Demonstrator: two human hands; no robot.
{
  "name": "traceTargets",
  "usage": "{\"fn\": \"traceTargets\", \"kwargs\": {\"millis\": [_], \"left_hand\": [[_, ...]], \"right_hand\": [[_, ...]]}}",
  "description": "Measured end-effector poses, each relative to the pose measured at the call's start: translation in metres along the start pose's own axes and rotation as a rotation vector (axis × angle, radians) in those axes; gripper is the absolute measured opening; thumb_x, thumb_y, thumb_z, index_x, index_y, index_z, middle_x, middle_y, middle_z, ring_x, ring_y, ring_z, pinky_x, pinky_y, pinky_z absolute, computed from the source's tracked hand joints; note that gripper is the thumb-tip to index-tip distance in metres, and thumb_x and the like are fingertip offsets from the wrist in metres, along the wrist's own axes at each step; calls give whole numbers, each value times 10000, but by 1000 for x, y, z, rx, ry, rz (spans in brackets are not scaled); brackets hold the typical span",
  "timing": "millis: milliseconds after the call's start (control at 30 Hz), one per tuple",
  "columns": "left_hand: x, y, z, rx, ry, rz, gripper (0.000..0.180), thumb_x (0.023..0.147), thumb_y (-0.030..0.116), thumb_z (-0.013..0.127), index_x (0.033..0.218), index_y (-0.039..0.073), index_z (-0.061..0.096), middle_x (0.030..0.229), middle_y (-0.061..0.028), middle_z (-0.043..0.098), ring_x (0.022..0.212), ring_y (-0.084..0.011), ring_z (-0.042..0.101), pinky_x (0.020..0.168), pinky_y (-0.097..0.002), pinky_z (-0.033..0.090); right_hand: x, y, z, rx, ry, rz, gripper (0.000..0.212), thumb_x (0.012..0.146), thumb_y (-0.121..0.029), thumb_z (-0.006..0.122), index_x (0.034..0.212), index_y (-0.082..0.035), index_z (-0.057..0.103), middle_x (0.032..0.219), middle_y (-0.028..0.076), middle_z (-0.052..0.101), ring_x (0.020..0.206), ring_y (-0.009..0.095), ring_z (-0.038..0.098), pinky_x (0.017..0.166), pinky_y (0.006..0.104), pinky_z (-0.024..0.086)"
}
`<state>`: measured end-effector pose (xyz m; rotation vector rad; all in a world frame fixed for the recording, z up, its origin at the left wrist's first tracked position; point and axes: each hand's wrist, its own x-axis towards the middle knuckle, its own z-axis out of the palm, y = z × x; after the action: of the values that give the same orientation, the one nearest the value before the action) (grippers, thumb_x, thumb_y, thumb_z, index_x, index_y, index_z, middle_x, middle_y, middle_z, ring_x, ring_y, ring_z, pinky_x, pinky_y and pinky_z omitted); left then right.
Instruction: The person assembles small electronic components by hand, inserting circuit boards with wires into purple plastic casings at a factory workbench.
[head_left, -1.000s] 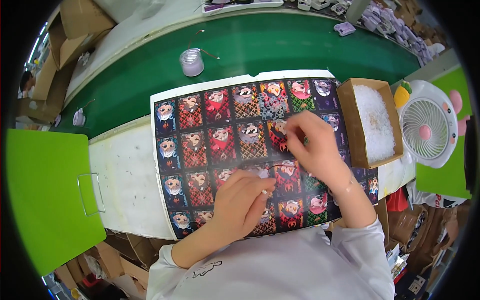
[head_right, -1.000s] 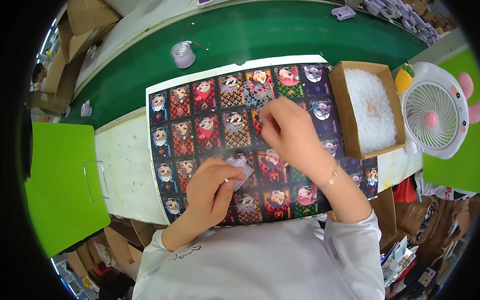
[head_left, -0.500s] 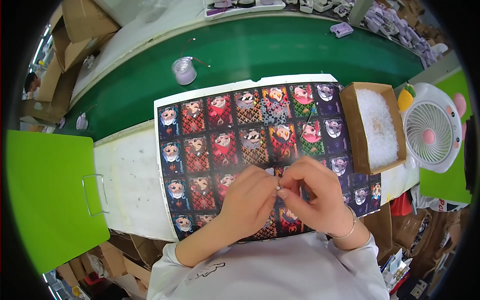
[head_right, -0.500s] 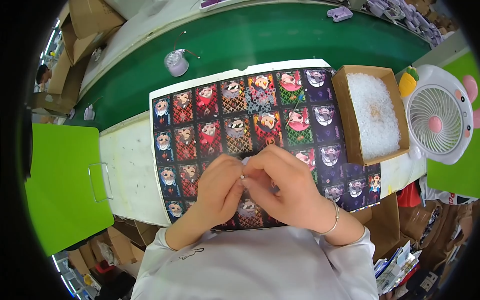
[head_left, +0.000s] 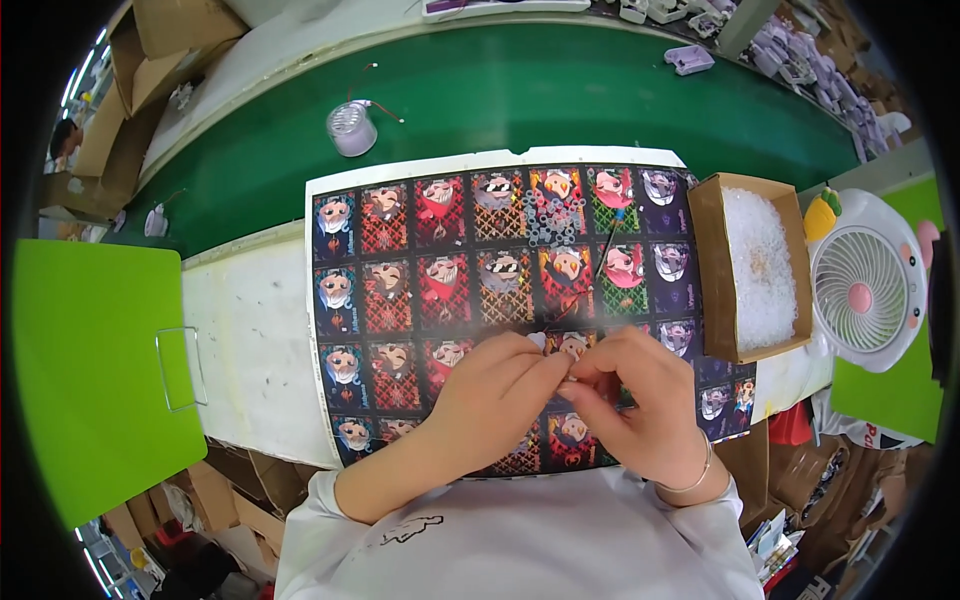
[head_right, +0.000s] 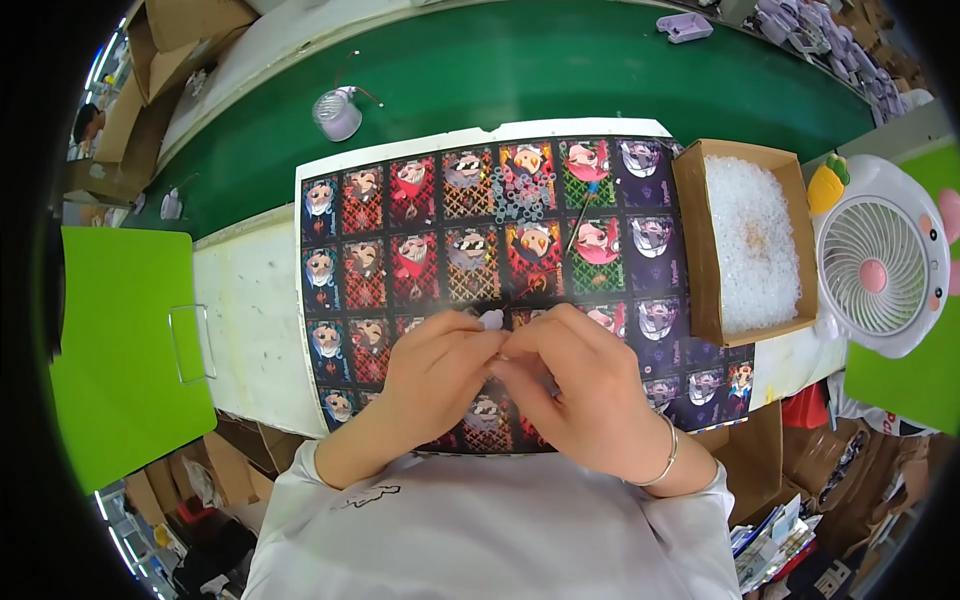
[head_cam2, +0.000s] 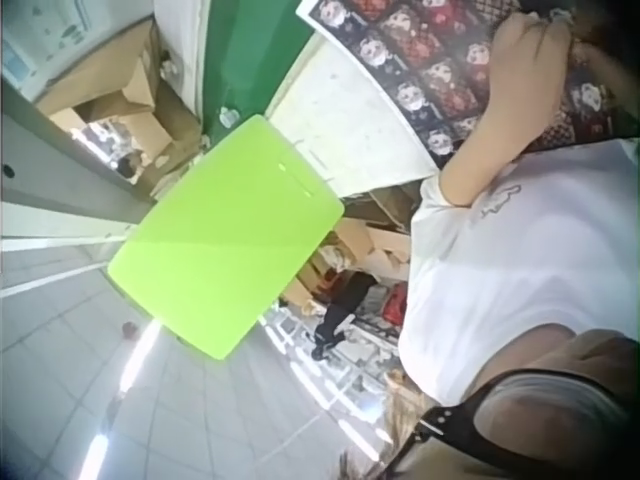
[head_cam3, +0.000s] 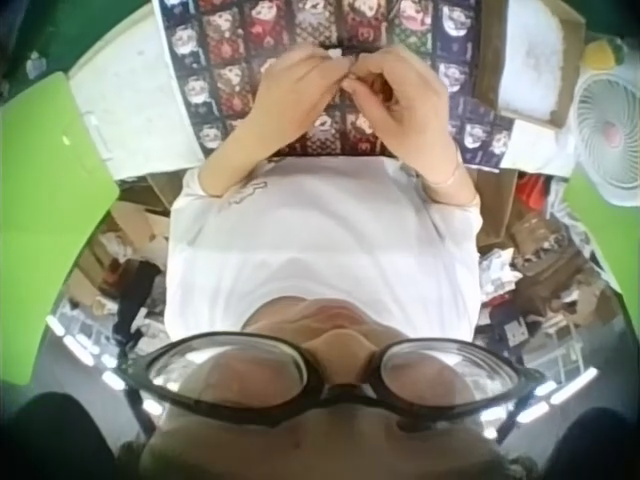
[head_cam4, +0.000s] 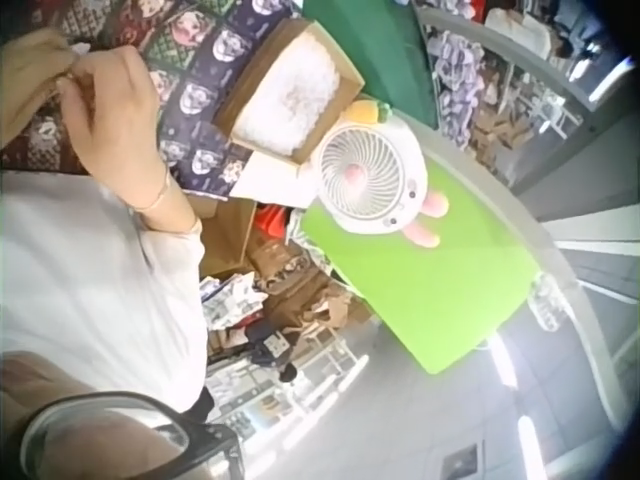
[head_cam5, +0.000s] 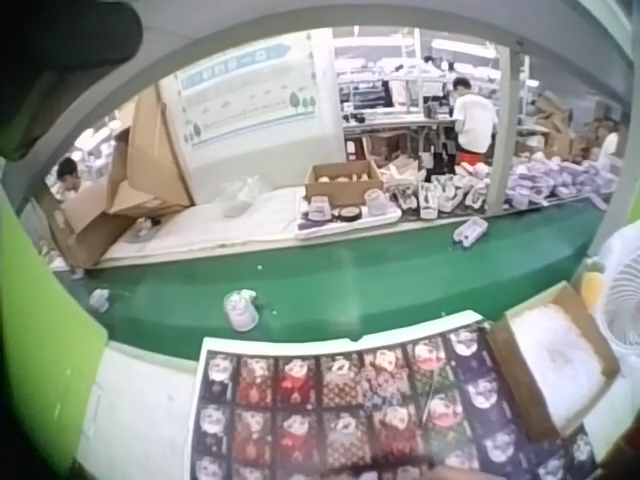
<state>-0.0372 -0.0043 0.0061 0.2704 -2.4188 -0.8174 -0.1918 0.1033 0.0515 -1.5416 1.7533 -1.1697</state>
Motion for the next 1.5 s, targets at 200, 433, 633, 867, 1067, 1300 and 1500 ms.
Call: {"fn": "traceTargets", "kwargs": {"millis": [200,433,633,867,1067,1300,1500], "left_hand": [[-5,-4,12,51,106,129,308,719,37,736,1003,2,621,902,-124,658,866,-295,635,670,-367,538],[-13,-26,16,-66,-130,-310,281,770,5,629,1048,-5,593,1023,-166,641,900,-352,612,787,-421,491],[-22,-33,31,-363,40,-383,329,773,-5,577,1098,-8,628,955,-160,654,865,-323,618,780,-386,479],[-26,-38,37,-457,27,-409,340,791,39,558,1118,-12,636,955,-163,640,889,-352,602,787,-426,489],[-27,-36,36,-426,38,-409,372,788,7,597,1157,1,647,898,-139,620,792,-274,592,721,-364,489],[-29,-35,38,-461,51,-429,416,809,-64,556,1211,20,627,934,-146,622,825,-275,605,742,-341,477],[-29,-33,41,-425,79,-434,386,828,5,567,1213,-15,588,967,-151,581,887,-302,555,796,-398,459]], "right_hand": [[2,11,-1,-64,11,-87,169,758,31,734,897,4,642,810,113,601,649,253,607,583,341,493],[2,34,5,196,136,209,44,857,-11,695,886,2,664,748,68,659,616,144,593,530,298,453],[-3,46,35,699,140,573,142,984,-55,542,1000,-2,672,896,43,654,722,98,588,637,223,469],[-1,42,46,-29,58,17,245,772,113,622,991,10,662,897,123,607,761,240,621,673,324,509],[36,73,8,-574,107,-42,267,771,72,582,1011,-11,664,880,146,573,840,329,580,749,417,493],[29,98,4,-998,-4,-24,102,830,2,608,930,0,589,898,144,526,860,305,537,761,418,463],[-20,31,29,-160,14,160,108,831,34,617,916,-2,560,755,145,582,648,292,606,590,356,491]]}}
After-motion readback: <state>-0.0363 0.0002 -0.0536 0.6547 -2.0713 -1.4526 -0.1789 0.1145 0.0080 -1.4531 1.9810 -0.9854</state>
